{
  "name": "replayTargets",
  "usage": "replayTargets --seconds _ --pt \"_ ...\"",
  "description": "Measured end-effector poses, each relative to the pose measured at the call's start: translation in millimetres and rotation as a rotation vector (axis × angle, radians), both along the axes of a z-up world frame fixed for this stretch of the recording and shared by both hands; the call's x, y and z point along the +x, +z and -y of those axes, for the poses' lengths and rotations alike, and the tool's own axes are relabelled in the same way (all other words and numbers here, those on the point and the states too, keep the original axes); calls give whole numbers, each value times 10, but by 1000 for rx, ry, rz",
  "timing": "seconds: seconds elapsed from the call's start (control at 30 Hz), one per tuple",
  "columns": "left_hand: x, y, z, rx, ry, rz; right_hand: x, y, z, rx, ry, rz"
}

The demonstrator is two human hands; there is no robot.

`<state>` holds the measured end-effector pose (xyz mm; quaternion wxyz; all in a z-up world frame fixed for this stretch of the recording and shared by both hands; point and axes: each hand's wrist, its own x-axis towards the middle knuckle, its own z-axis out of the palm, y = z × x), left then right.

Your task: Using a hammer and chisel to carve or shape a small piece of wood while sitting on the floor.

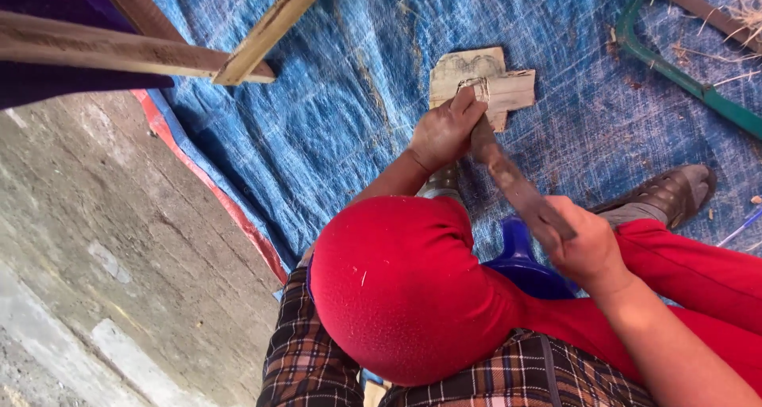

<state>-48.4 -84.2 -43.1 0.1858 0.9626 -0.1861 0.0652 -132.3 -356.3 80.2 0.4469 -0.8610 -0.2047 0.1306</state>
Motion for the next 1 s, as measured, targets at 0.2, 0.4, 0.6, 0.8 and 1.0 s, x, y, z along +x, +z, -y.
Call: replayTargets --seconds 0.2,0.4,0.6,0.8,1.0 --pt "70 -42 -14 9 -23 -38 37 126 27 -48 42 -25" --pt "186 -95 -1 -27 36 192 -15 -387 -9 -110 -70 287" --pt "213 -166 -77 -88 49 106 -179 -339 -86 -87 -84 309" --pt "207 -46 -143 -276 56 -71 -87 -61 -287 -259 -118 239" --pt "253 -71 -179 -320 58 -125 -77 -92 -398 -96 -100 408"
